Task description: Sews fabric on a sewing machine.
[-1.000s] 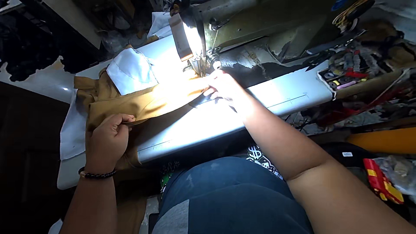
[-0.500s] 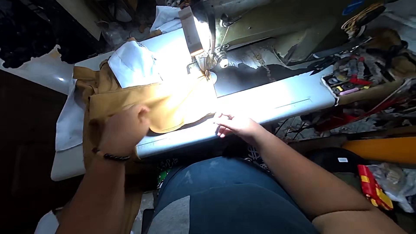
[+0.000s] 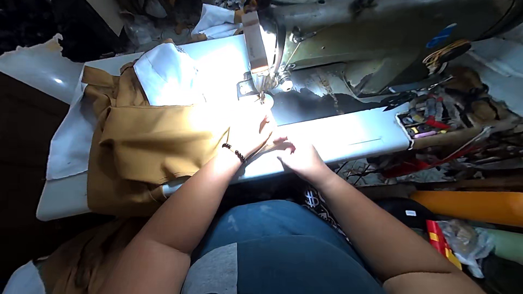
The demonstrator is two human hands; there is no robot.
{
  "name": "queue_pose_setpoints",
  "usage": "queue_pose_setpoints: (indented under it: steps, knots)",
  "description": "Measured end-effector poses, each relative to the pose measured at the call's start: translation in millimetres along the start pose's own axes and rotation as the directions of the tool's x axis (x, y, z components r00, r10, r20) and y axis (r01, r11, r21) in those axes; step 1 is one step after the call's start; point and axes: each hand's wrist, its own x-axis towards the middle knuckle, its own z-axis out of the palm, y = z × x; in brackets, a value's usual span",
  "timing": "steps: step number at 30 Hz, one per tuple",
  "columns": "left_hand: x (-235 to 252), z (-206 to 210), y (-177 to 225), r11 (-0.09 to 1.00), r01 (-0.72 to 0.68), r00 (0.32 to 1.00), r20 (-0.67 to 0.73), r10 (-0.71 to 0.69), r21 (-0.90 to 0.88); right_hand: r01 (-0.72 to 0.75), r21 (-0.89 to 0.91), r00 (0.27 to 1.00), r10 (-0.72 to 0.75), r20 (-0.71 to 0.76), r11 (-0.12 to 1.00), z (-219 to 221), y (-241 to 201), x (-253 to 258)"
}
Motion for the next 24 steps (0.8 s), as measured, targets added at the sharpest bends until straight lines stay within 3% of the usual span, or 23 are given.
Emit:
queue_pose_setpoints:
  steps: [3,7,10,13,14,17,19,22,24]
  knots:
    - [-3,-2,0,0.999,-0.030,0.999,0.038,0.031,-0.025,0.314,-0.423,0.934,-0.358,-0.025,0.850,-1,11,15]
    - [-19,-2,-11,0.969,-0.214,0.977,-0.016,0.213,-0.123,0.479,-0.484,0.825,-0.564,-0.037,0.732,2,28,22]
    - [-30,1,-18,0.901,-0.434,0.886,-0.190,0.423,-0.020,0.533,-0.431,0.780,-0.620,-0.083,0.728,2,39,19]
    - [-17,9,-19,0.844,-0.537,0.829,-0.193,0.525,-0.007,0.542,-0.392,0.770,-0.626,-0.122,0.744,0,40,20]
    - [-10,13,-16,0.847,-0.530,0.841,-0.156,0.518,-0.043,0.544,-0.396,0.765,-0.631,-0.129,0.740,0,39,20]
    - [11,5,-2,0.865,-0.474,0.869,-0.068,0.490,0.165,0.543,-0.408,0.764,-0.633,-0.123,0.734,1,39,20]
    - [17,2,4,0.865,-0.458,0.879,-0.043,0.475,0.204,0.540,-0.409,0.764,-0.632,-0.128,0.736,1,37,21]
    - [13,6,3,0.868,-0.469,0.868,-0.096,0.487,0.162,0.537,-0.405,0.770,-0.626,-0.122,0.740,2,37,21]
    - [-2,10,-1,0.883,-0.424,0.884,-0.118,0.452,0.202,0.506,-0.418,0.813,-0.579,-0.060,0.755,1,36,18]
